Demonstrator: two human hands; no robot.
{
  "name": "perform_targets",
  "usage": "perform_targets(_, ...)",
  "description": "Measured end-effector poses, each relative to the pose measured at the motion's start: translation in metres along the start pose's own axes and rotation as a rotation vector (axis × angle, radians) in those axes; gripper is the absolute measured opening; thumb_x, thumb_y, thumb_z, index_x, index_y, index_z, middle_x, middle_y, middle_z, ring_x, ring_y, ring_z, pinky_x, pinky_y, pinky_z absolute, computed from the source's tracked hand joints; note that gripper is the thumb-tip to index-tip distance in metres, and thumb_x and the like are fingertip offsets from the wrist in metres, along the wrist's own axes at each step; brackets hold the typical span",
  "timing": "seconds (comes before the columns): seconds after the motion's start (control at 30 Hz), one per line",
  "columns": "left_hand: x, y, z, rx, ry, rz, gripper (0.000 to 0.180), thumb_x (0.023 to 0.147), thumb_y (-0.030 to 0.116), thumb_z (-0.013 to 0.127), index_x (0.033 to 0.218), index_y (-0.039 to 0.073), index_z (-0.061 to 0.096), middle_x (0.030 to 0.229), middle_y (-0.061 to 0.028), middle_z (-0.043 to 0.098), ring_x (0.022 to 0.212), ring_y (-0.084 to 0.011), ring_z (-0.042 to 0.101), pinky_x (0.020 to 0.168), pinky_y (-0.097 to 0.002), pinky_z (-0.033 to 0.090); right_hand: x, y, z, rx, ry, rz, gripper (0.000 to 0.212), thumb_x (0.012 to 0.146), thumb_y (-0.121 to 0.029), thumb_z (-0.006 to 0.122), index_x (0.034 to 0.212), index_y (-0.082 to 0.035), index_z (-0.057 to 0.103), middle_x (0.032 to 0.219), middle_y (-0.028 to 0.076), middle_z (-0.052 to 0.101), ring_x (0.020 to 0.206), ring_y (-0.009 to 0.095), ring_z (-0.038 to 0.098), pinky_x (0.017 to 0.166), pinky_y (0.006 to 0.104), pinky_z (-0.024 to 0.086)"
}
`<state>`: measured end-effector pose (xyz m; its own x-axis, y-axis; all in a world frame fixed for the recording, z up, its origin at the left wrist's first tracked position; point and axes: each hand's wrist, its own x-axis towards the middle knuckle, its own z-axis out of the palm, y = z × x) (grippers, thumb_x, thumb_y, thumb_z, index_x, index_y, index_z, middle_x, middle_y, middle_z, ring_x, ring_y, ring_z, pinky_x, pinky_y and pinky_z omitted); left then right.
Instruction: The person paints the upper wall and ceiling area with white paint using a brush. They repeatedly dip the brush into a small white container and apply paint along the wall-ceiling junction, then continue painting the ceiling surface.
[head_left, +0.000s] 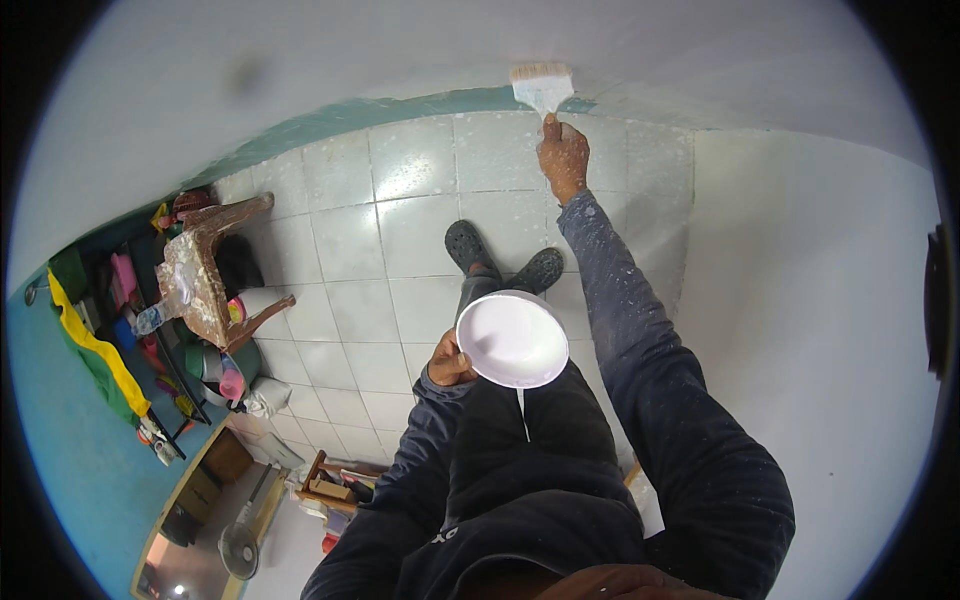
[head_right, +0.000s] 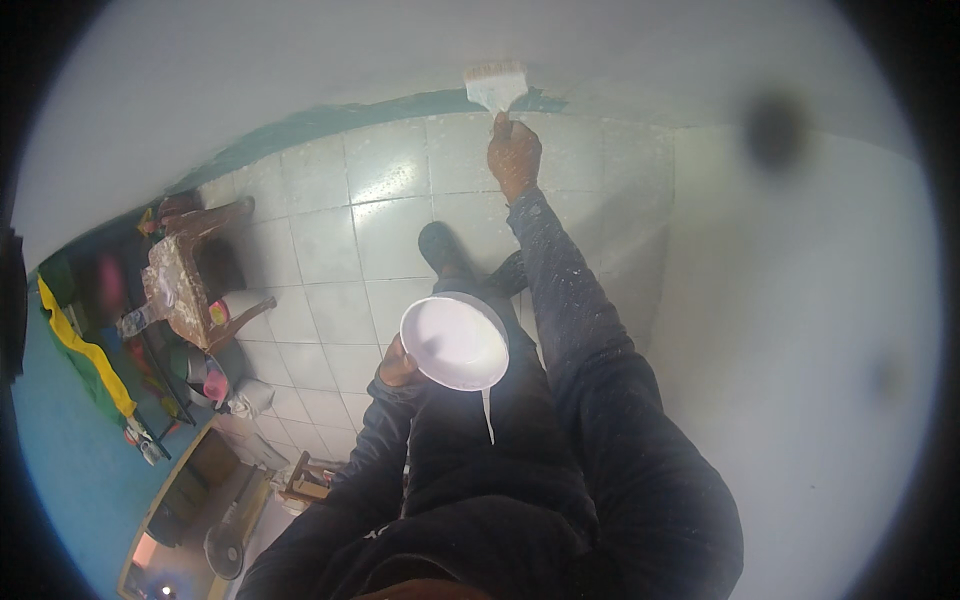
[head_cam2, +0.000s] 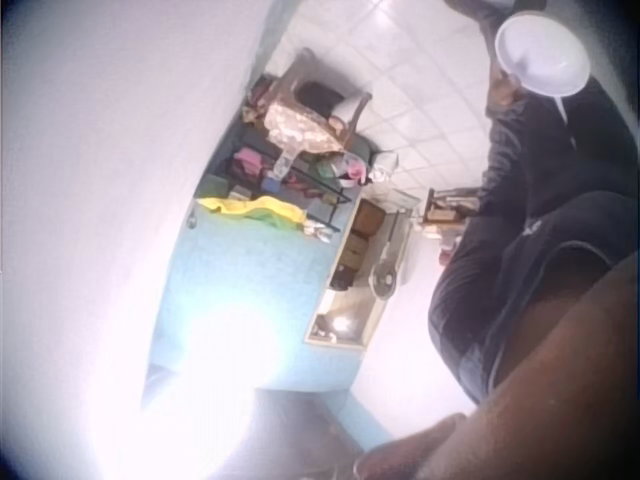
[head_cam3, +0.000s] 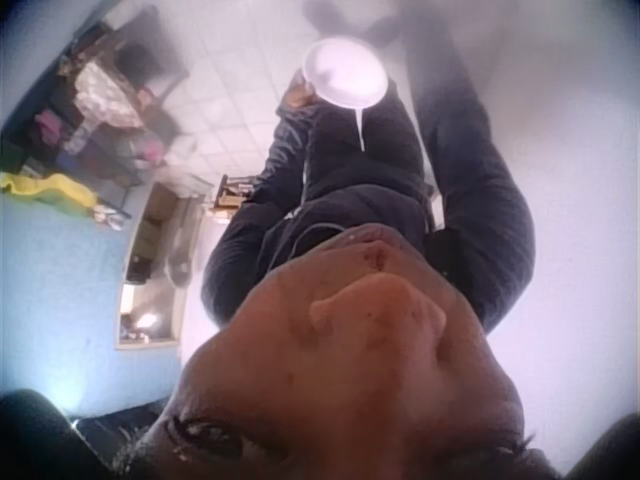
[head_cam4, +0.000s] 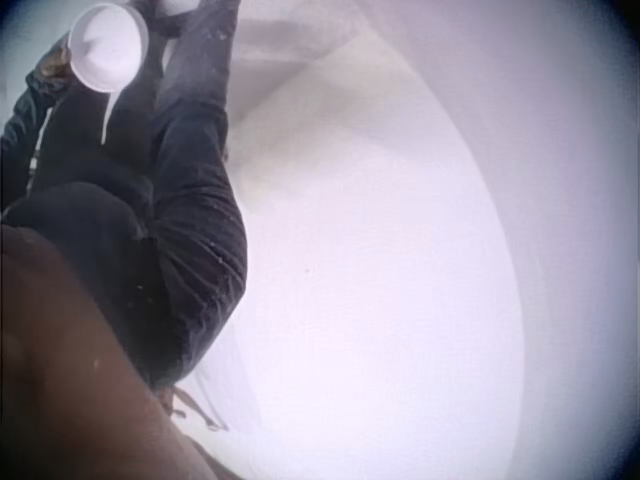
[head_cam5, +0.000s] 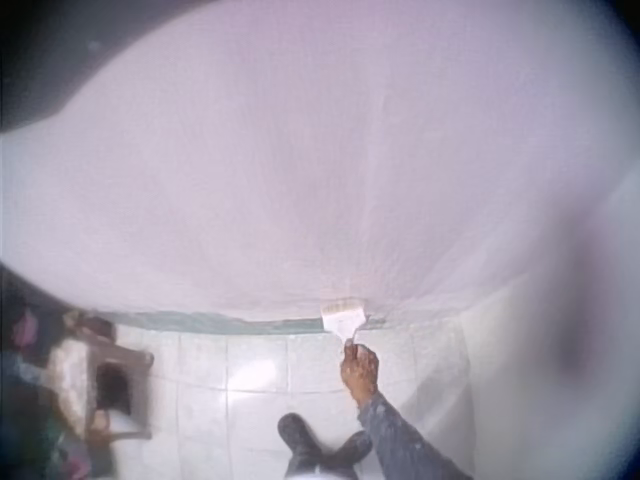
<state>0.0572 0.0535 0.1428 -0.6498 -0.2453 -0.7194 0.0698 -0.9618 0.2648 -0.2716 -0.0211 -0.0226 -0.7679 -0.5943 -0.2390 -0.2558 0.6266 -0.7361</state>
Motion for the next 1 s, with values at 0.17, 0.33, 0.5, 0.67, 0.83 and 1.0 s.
perform_targets(0.17, 0.003, -0.007, -0.004, -0.193, -0.081, 0.098, 0.054, 0.083, 0.015, 0.075, 0.126, -0.010, 0.054, 0.117, -0.0232, 0.065, 0.108, -0.0342, 0.066, 0.096, -0.0452, 0.052, 0.001, -0.036, -0.031, 0.370, -0.108, 0.249, 0.059, 0.102, -0.052, 0.047, 0.088, 0.003, 0.063, 0.066, 0.005, 0.053, 0.059, 0.013, 0.053, 0.056, 0.0303, 0.046)
perform_targets(0.33, 0.000, -0.008, -0.011, -0.011, 0.021, -0.002, 0.094, 0.074, 0.039, 0.084, 0.142, -0.005, 0.037, 0.127, -0.0184, 0.058, 0.113, -0.0301, 0.061, 0.094, -0.0420, 0.052, -0.023, -0.108, -0.076, 0.410, 0.051, -0.044, 0.055, 0.103, -0.047, 0.041, 0.088, 0.002, 0.062, 0.065, 0.006, 0.054, 0.056, 0.018, 0.053, 0.057, 0.0353, 0.045)
perform_targets(0.5, 0.004, -0.009, -0.009, -0.117, -0.041, 0.109, 0.057, 0.083, 0.016, 0.076, 0.128, -0.009, 0.053, 0.118, -0.0217, 0.065, 0.106, -0.0312, 0.067, 0.095, -0.0414, 0.052, -0.001, -0.089, -0.048, 0.348, 0.116, -0.018, 0.055, 0.104, -0.047, 0.036, 0.092, 0.001, 0.061, 0.064, 0.012, 0.056, 0.061, 0.026, 0.058, 0.065, 0.0409, 0.048)
perform_targets(0.67, 0.004, -0.007, -0.004, -0.157, -0.078, 0.128, 0.064, 0.082, 0.018, 0.077, 0.133, -0.009, 0.049, 0.121, -0.0210, 0.064, 0.109, -0.0317, 0.065, 0.097, -0.0420, 0.051, 0.002, -0.001, -0.002, -0.078, 0.089, -0.113, 0.053, 0.103, -0.046, 0.038, 0.093, 0.000, 0.061, 0.072, 0.017, 0.061, 0.069, 0.035, 0.062, 0.071, 0.0454, 0.048)
perform_targets(0.83, 0.004, -0.006, -0.005, -0.150, -0.095, 0.126, 0.063, 0.083, 0.018, 0.075, 0.133, -0.010, 0.049, 0.122, -0.0215, 0.064, 0.111, -0.0320, 0.065, 0.099, -0.0432, 0.050, 0.012, 0.015, -0.003, 0.049, -0.032, -0.094, 0.064, 0.100, -0.058, 0.039, 0.084, 0.000, 0.060, 0.065, 0.011, 0.053, 0.063, 0.023, 0.054, 0.059, 0.0366, 0.043)
perform_targets(1.0, 0.005, -0.006, -0.001, -0.200, -0.076, 0.111, 0.056, 0.083, 0.016, 0.075, 0.128, -0.010, 0.053, 0.119, -0.0217, 0.065, 0.110, -0.0330, 0.065, 0.099, -0.0445, 0.049, -0.010, -0.063, -0.063, 0.323, -0.103, 0.137, 0.064, 0.099, -0.061, 0.043, 0.083, -0.001, 0.060, 0.063, 0.004, 0.048, 0.057, 0.013, 0.048, 0.054, 0.0289, 0.041)
